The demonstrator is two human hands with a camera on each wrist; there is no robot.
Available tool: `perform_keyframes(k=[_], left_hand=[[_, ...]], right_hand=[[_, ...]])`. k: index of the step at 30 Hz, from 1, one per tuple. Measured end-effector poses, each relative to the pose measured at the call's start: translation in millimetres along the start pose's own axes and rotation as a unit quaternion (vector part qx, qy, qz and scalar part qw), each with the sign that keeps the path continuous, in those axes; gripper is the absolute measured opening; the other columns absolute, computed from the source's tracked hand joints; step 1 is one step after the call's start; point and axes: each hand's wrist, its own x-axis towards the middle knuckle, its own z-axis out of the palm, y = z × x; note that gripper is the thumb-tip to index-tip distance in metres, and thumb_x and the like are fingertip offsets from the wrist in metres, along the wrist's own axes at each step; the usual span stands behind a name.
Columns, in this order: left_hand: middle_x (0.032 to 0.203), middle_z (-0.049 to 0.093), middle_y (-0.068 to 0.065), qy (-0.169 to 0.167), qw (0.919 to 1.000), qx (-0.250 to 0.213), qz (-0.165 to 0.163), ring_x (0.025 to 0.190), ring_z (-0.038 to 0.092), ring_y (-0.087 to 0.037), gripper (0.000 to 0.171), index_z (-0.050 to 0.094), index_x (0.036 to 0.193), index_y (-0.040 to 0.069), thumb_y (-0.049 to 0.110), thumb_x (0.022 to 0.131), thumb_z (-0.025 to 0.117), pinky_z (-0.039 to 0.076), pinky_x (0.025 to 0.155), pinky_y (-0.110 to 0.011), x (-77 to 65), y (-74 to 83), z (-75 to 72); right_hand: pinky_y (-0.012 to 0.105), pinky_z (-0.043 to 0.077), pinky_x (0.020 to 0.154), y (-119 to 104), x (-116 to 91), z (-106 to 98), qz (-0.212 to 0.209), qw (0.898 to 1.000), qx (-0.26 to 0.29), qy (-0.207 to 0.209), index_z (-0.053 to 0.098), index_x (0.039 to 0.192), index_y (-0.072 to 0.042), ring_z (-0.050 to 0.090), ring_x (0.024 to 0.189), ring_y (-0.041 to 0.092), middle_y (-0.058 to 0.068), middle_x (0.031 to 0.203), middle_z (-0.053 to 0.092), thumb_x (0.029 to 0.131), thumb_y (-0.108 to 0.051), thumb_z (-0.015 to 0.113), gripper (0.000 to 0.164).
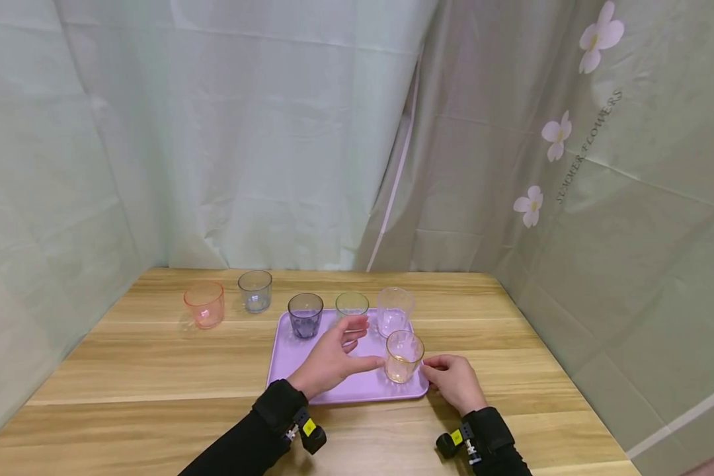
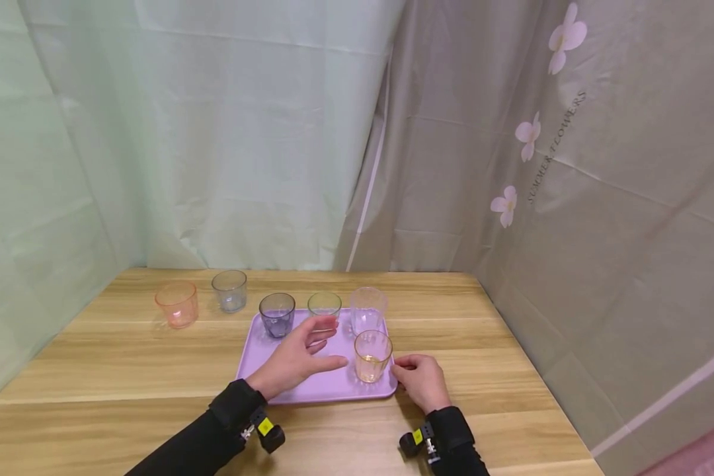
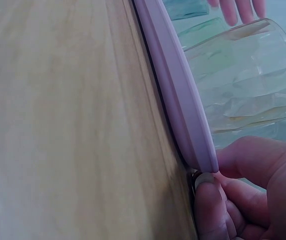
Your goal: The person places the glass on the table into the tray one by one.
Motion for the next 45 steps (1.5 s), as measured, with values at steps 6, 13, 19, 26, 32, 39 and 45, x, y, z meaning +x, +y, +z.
perform_keyframes(k=[6,13,19,26,32,39,45], left_hand=[[0.159,0.055,-0.025,0.005,1.0,0.001,0.001,0.152,0.051,-0.045,0.087,0.045,0.159,-0.004,0.018,0.089,0.093,0.04,0.128,-0.058,-3.9,0.5,-9.9],[0.158,0.057,-0.024,0.025,0.9996,-0.007,-0.013,0.152,0.052,-0.045,0.085,0.048,0.157,-0.002,0.017,0.088,0.093,0.039,0.129,-0.056,-9.5,-1.3,-22.2],[0.159,0.056,-0.023,0.037,0.9991,-0.011,-0.015,0.153,0.051,-0.044,0.083,0.049,0.157,-0.002,0.014,0.088,0.093,0.038,0.13,-0.054,-16.6,-2.9,-34.4],[0.161,0.054,-0.023,0.044,0.9988,-0.014,-0.017,0.155,0.047,-0.046,0.084,0.045,0.159,-0.003,0.011,0.09,0.091,0.037,0.131,-0.053,-23.9,-5.2,-48.0],[0.162,0.052,-0.022,0.05,0.9986,-0.01,-0.018,0.155,0.049,-0.043,0.08,0.046,0.157,-0.001,0.01,0.091,0.089,0.037,0.131,-0.052,-29.3,-4.8,-57.9],[0.164,0.05,-0.024,0.054,0.9984,-0.014,-0.013,0.155,0.048,-0.045,0.079,0.045,0.158,-0.003,0.011,0.093,0.088,0.038,0.13,-0.048,-35.0,-3.1,-68.9],[0.165,0.049,-0.024,0.061,0.9978,-0.016,-0.019,0.155,0.048,-0.045,0.081,0.045,0.158,-0.004,0.013,0.092,0.089,0.038,0.129,-0.05,-39.1,-2.9,-76.6]], right_hand=[[0.025,0.057,0.065,-0.7,-0.7,-0.2,-0.001,1.0,0.002,0.002,0.081,0.107,0.005,0.07,0.073,0.014,0.011,0.094,0.08,0.097,-0.005,0.078,0.016],[0.027,0.059,0.066,-3.0,-2.1,-0.4,-0.003,1.0,0.0,0.004,0.081,0.108,0.007,0.071,0.075,0.016,0.014,0.097,0.081,0.097,-0.006,0.079,0.017],[0.026,0.059,0.066,-2.8,-1.9,0.0,-0.002,1.0,0.003,0.003,0.081,0.108,0.007,0.072,0.075,0.016,0.015,0.098,0.081,0.097,-0.007,0.079,0.018],[0.026,0.058,0.065,-3.0,-1.7,-0.5,-0.001,1.0,0.001,0.001,0.081,0.108,0.007,0.071,0.074,0.015,0.013,0.097,0.081,0.097,-0.008,0.08,0.019],[0.025,0.058,0.065,-2.1,-1.4,0.0,0.003,1.0,0.002,0.0,0.081,0.107,0.006,0.071,0.074,0.015,0.012,0.096,0.081,0.096,-0.007,0.079,0.017],[0.026,0.059,0.066,-1.2,-0.5,-0.7,0.008,1.0,0.001,-0.002,0.081,0.107,0.006,0.071,0.076,0.015,0.012,0.096,0.08,0.097,-0.008,0.078,0.018],[0.026,0.058,0.066,-1.6,-0.7,-0.6,0.011,1.0,-0.001,-0.001,0.081,0.107,0.006,0.071,0.075,0.015,0.01,0.095,0.08,0.097,-0.008,0.079,0.017]])
